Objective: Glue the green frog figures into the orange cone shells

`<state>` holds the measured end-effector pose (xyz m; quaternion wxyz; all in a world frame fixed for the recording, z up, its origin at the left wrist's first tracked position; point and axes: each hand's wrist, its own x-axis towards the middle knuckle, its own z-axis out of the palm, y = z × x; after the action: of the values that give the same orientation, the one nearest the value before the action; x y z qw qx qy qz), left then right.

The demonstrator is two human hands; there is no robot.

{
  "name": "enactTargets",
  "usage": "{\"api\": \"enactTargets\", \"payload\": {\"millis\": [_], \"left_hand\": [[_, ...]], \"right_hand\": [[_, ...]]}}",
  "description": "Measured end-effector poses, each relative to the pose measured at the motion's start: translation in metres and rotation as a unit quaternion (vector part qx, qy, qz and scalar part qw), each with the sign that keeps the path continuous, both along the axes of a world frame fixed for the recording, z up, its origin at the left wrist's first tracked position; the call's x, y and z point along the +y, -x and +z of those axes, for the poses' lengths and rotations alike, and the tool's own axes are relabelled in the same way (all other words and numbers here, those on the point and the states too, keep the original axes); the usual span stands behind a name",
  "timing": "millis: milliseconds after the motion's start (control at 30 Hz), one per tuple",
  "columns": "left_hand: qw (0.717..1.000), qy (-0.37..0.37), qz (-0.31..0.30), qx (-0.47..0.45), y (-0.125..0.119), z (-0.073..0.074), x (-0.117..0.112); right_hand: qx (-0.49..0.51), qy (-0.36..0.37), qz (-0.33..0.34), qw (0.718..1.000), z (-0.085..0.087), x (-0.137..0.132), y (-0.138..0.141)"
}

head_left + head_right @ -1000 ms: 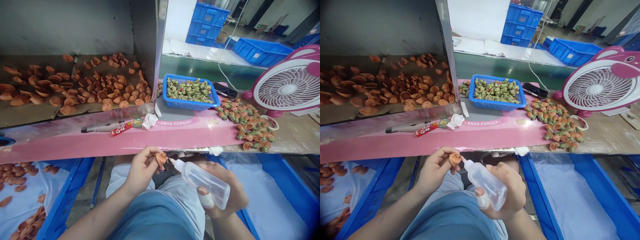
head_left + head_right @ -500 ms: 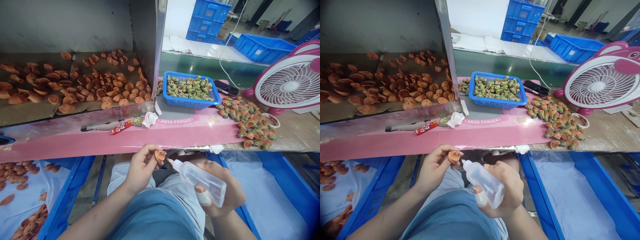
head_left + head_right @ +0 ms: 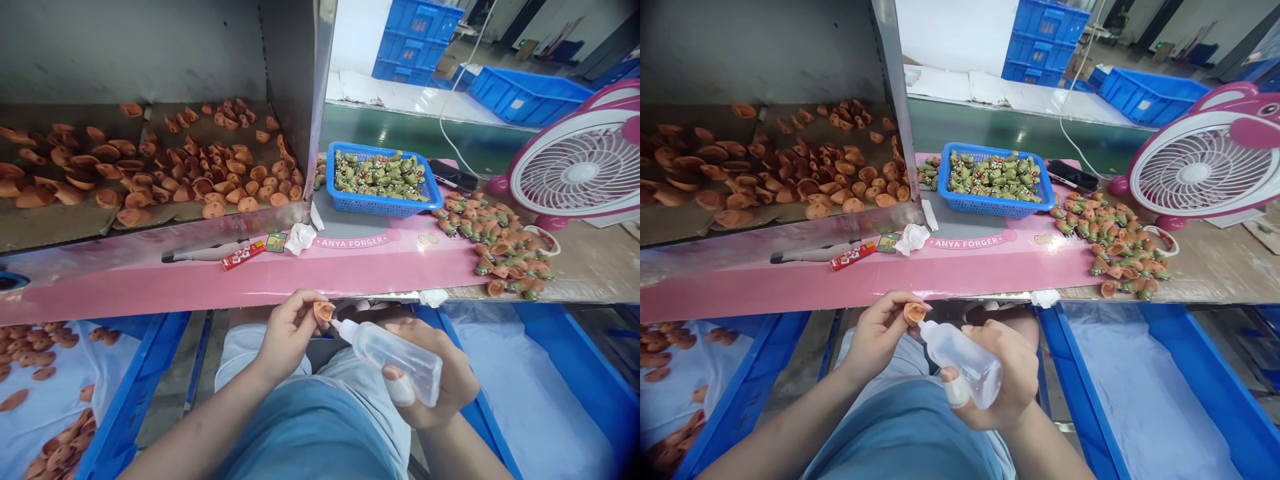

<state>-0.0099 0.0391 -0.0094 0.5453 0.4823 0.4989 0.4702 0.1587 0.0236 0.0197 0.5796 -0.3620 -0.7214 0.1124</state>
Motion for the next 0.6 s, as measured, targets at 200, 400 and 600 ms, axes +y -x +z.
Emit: {"api": "enactTargets", "payload": {"millis": [200, 400, 600], "left_hand": [[0.997, 0.039, -0.016, -0.059, 0.0005, -0.0004, 0.0011], [0.996, 0.053, -0.018, -0.076, 0.0009, 0.0023, 0.0017], [0.995, 0.061, -0.020, -0.081, 0.0005, 0.0035, 0.0005]], "right_hand": [[-0.011, 0.005, -0.006, 1.000, -0.0012, 0.0042, 0.0012], [-0.011, -0.003, -0.016, 1.000, -0.0005, 0.0036, 0.0018], [0.005, -0.008, -0.012, 1.000, -0.0031, 0.0036, 0.0036]]}}
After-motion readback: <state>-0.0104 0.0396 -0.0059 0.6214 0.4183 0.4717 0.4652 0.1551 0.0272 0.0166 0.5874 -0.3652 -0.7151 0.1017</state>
